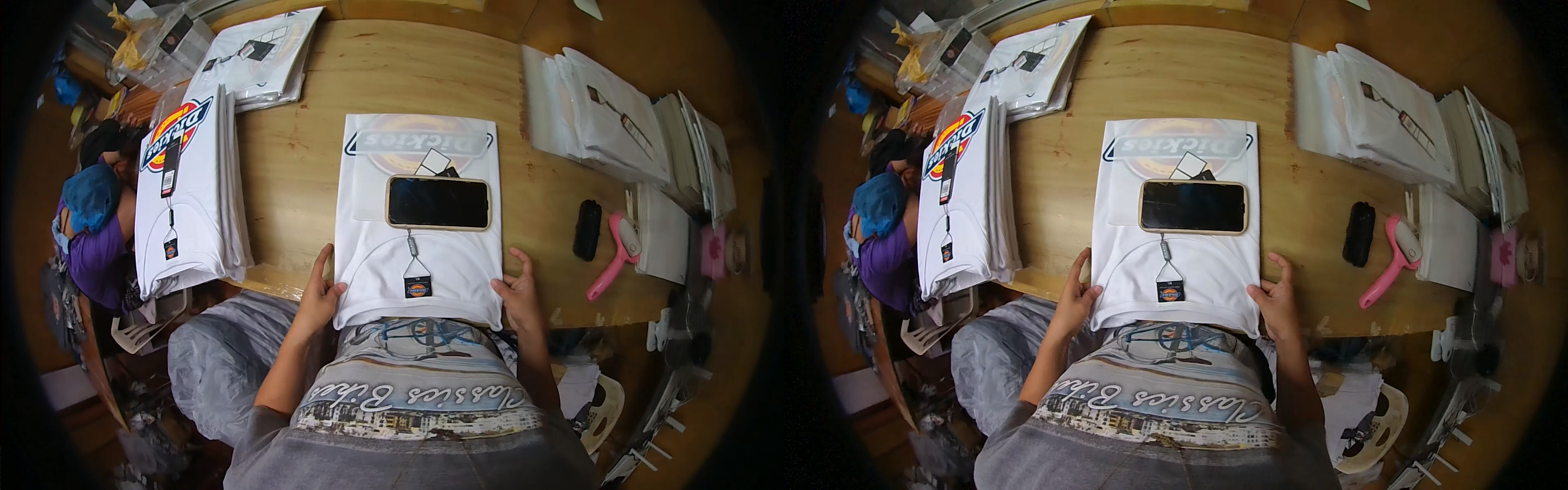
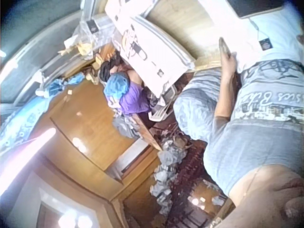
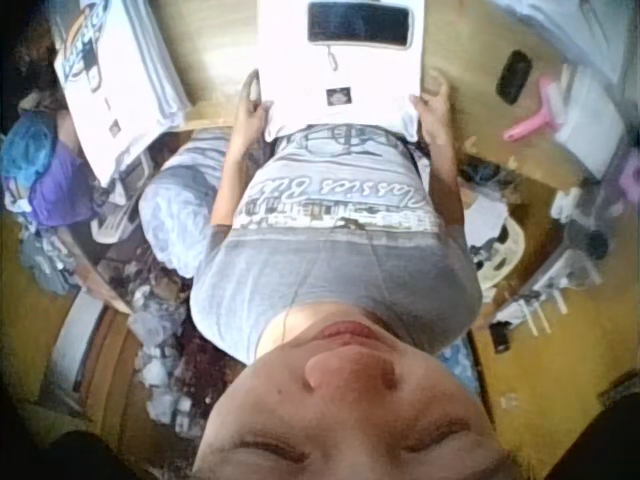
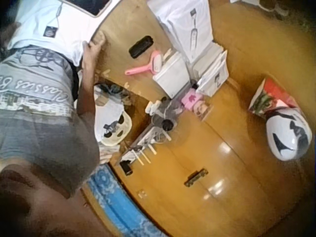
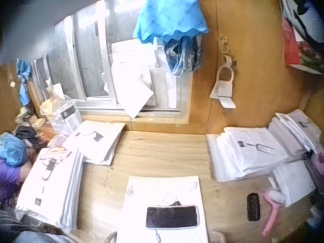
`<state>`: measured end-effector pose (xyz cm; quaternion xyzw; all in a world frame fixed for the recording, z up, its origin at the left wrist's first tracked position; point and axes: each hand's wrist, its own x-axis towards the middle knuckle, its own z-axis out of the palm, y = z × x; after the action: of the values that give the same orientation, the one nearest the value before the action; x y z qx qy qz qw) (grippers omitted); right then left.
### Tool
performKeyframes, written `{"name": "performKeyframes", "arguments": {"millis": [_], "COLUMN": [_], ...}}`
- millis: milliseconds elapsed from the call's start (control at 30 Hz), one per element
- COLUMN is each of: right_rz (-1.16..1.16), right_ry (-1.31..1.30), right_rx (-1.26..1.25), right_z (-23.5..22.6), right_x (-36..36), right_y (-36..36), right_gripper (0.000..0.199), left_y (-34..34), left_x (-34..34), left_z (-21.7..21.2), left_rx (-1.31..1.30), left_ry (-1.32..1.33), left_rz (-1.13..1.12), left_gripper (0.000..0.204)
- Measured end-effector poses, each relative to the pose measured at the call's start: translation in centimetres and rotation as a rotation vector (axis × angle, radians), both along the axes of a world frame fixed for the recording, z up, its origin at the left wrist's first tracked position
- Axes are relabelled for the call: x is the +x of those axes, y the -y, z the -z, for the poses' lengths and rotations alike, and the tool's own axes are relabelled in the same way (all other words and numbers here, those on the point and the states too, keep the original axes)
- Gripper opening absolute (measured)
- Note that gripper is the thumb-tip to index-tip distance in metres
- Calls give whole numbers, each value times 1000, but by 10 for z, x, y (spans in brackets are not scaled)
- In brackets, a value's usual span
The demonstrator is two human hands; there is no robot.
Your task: The person folds white t-shirts, places them into clear plastic bags, and seals the bags. They use a handheld device to scan tags on the shirts and a lint roller to clean the fabric before packaging. The packaged shirts are stacked on the table.
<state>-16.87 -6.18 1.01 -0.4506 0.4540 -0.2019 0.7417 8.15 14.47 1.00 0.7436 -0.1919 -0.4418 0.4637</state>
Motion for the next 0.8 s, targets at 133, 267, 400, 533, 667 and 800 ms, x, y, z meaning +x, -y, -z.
{"name": "performKeyframes", "arguments": {"millis": [133,267,400,533,667,800], "right_rz": [-145,-18,50,106,204,290], "right_ry": [-128,-301,-271,-618,-893,-979], "right_rx": [-177,-702,-842,-1118,-1321,-1570], "right_z": [-11,-14,-53,-42,-28,-17], "right_x": [-5,-14,3,-2,-10,-15], "right_y": [20,74,114,163,224,261], "right_gripper": [51,30,26,25,28,34], "left_y": [18,61,71,83,91,97], "left_x": [0,-23,-52,-81,-90,-95], "left_z": [-63,-178,-238,-232,-229,-227], "left_rx": [337,-790,-1271,-1301,-1312,-1313], "left_ry": [567,469,3,-147,-192,-207], "left_rz": [352,435,1242,1343,1345,1337], "left_gripper": [61,18,26,32,39,46]}}
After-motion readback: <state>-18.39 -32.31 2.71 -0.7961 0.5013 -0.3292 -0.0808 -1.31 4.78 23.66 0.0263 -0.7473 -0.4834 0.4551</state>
